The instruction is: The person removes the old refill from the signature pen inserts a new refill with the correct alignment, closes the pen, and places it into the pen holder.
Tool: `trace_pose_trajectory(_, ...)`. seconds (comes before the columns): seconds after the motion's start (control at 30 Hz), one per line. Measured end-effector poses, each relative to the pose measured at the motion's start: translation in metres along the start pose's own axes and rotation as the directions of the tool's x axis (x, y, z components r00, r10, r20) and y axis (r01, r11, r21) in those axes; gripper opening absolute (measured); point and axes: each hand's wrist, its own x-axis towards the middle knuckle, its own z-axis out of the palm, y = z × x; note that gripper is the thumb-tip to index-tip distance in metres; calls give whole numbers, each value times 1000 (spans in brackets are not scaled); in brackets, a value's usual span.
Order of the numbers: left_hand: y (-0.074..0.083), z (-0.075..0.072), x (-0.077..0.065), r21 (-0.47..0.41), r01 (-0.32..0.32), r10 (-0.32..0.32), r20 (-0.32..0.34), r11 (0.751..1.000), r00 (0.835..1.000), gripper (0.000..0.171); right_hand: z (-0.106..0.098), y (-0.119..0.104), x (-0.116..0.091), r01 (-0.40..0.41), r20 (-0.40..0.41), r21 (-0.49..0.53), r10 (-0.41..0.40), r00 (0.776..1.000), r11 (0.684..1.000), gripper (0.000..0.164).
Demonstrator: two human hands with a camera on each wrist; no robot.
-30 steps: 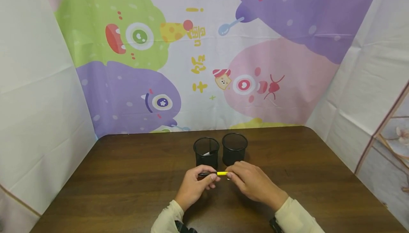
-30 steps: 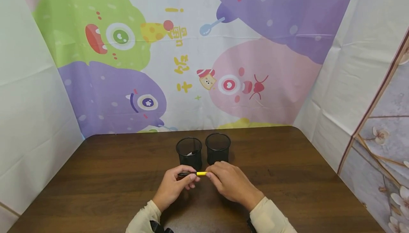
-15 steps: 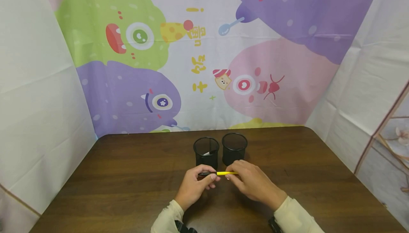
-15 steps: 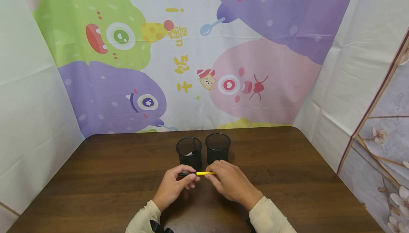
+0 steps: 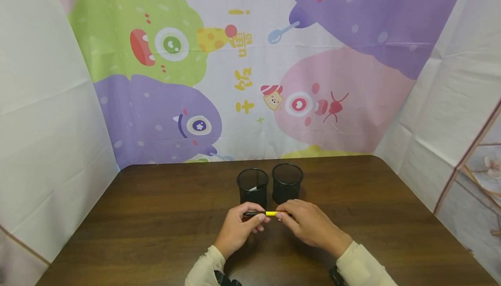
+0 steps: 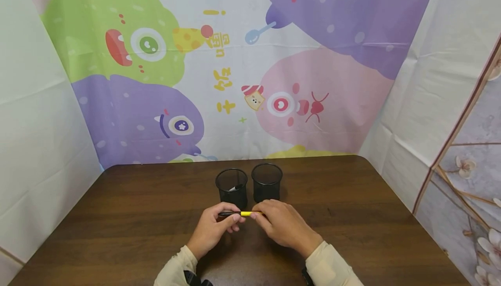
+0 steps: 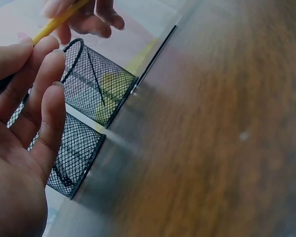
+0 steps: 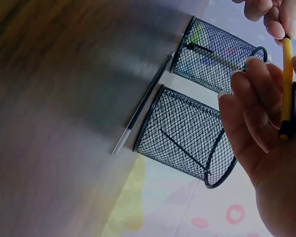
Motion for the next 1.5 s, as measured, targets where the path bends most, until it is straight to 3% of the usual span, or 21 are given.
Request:
trace_pose_trajectory(0.23,-2,1,0,-7,-7,7,-3,1000,1000,20,-1,4,-3,-70,5,30,70,998,997,31)
trace_pose_trajectory(0.9,0,-1,1,-4,7,-7,-8,1000,1000,19,-3,7,0,-12,0,29,12,1000,999,10)
trace_pose_trajectory(1.23,0,-1,-1,5,9,-9,-7,1000,1000,19,-4,5,0,-40,41,39,38,998,998,23)
trace_pose_trajectory(1.5,1,0,-1,-16,-2,2,-15,1000,1000,20,-5,2,1,-39,6,23,39,999,999,22)
